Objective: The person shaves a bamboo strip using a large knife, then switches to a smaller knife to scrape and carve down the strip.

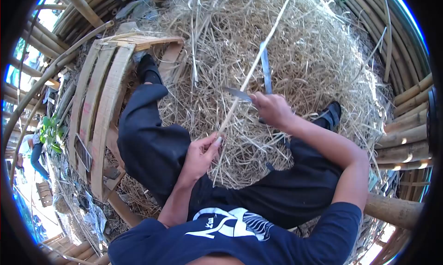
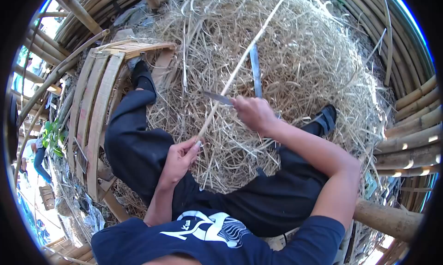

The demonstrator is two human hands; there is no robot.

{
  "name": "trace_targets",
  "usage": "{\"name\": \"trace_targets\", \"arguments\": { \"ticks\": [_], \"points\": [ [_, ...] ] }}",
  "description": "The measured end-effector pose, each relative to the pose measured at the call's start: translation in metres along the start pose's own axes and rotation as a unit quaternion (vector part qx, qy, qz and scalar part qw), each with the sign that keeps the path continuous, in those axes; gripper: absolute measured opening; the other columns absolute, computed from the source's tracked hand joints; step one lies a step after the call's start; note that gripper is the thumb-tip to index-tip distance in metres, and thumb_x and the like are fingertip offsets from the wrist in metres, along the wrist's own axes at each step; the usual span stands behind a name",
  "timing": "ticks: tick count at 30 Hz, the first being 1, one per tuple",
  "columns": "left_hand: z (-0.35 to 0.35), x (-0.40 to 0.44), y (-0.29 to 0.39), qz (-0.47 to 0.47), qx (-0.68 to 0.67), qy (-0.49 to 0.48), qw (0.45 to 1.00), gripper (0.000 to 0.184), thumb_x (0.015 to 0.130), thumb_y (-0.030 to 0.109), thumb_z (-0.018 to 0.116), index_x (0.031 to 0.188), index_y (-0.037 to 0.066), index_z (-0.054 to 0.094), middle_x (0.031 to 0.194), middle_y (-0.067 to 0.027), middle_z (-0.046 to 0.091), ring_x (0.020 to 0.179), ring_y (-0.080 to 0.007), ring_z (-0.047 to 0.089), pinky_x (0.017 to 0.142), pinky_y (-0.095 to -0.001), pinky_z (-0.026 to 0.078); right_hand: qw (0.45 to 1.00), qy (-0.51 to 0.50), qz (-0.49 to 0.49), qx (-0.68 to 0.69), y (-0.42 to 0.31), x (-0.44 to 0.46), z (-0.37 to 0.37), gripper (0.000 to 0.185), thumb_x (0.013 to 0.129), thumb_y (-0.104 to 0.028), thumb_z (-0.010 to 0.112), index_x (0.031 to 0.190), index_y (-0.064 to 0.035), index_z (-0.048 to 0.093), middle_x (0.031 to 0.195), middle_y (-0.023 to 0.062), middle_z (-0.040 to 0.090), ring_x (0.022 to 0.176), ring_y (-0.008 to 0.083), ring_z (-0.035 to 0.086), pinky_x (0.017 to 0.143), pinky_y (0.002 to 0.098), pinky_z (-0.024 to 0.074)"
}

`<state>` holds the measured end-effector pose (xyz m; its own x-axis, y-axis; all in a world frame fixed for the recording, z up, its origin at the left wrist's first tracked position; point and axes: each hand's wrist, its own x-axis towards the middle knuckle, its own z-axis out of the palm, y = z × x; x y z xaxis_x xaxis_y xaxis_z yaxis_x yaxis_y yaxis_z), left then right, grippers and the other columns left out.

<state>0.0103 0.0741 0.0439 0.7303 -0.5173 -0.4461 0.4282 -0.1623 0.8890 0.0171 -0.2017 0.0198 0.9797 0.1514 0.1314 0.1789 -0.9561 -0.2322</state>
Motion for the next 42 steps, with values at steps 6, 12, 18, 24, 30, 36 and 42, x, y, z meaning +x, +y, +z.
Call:
{"name": "trace_targets", "arguments": {
  "ticks": [6,12,18,24,30,36,42],
  "points": [
    [0.003,-0.001,-0.002,0.008,-0.035,-0.021,0.999,0.024,0.095,0.008,0.055,0.115,-0.003,0.062,0.07,0.0086,0.046,0.058,0.0,0.037,0.05,-0.0172,0.029,0.998,0.042,0.0,-0.041,0.007,-0.009,0.004,0.013,0.093,-0.014,0.044,0.092,-0.0062,0.054,0.052,0.0097,0.055,0.043,0.026,0.06,0.041,0.0394,0.0506],
    [0.004,-0.002,0.007,-0.009,-0.055,-0.036,0.998,0.027,0.095,0.009,0.055,0.12,-0.001,0.06,0.068,0.0086,0.043,0.056,-0.0002,0.033,0.048,-0.018,0.025,0.966,0.002,0.099,-0.237,0.035,0.008,-0.01,0.033,0.09,-0.014,0.051,0.123,-0.0162,0.055,0.069,0.0029,0.058,0.044,0.0149,0.056,0.036,0.0325,0.0451],
    [-0.002,-0.001,-0.002,0.002,-0.048,-0.035,0.998,0.027,0.095,0.009,0.055,0.12,-0.002,0.06,0.067,0.0079,0.043,0.055,-0.0002,0.034,0.047,-0.0182,0.025,0.992,-0.016,0.086,-0.089,0.018,0.006,-0.013,0.015,0.095,-0.016,0.044,0.084,-0.008,0.051,0.06,0.0082,0.059,0.045,0.021,0.061,0.041,0.0385,0.0503],
    [-0.002,-0.002,0.0,0.0,-0.036,-0.008,0.999,0.024,0.096,0.007,0.053,0.116,-0.004,0.06,0.066,0.0091,0.041,0.053,0.0002,0.032,0.047,-0.0181,0.025,0.989,-0.034,0.073,-0.126,0.017,0.008,-0.001,0.011,0.093,-0.014,0.044,0.091,-0.0063,0.052,0.058,0.0096,0.058,0.045,0.0226,0.061,0.043,0.0388,0.0514],
    [-0.004,-0.008,0.004,-0.004,-0.04,-0.021,0.999,0.026,0.096,0.007,0.053,0.119,-0.004,0.059,0.065,0.0088,0.041,0.054,0.0005,0.034,0.046,-0.0176,0.025,0.992,0.007,0.12,-0.037,-0.002,0.014,-0.01,0.011,0.092,-0.012,0.045,0.089,-0.0062,0.054,0.053,0.0088,0.057,0.044,0.0204,0.061,0.038,0.0361,0.0492],
    [0.003,0.001,0.01,0.019,-0.012,-0.021,1.0,0.028,0.094,0.006,0.055,0.12,-0.004,0.059,0.068,0.008,0.046,0.055,0.0006,0.035,0.047,-0.0169,0.028,0.995,-0.031,0.076,-0.054,-0.007,-0.001,0.005,0.013,0.093,-0.013,0.045,0.088,-0.005,0.053,0.055,0.0054,0.055,0.044,0.0193,0.058,0.038,0.0327,0.0461],
    [-0.001,0.006,0.014,0.013,-0.046,-0.022,0.999,0.028,0.095,0.007,0.055,0.12,-0.003,0.059,0.068,0.0088,0.044,0.054,0.0008,0.035,0.046,-0.0173,0.026,0.997,0.058,0.017,-0.04,0.02,-0.001,0.0,0.013,0.087,-0.009,0.049,0.095,-0.008,0.06,0.06,0.0116,0.061,0.05,0.0226,0.062,0.044,0.0369,0.0503]
  ]
}}
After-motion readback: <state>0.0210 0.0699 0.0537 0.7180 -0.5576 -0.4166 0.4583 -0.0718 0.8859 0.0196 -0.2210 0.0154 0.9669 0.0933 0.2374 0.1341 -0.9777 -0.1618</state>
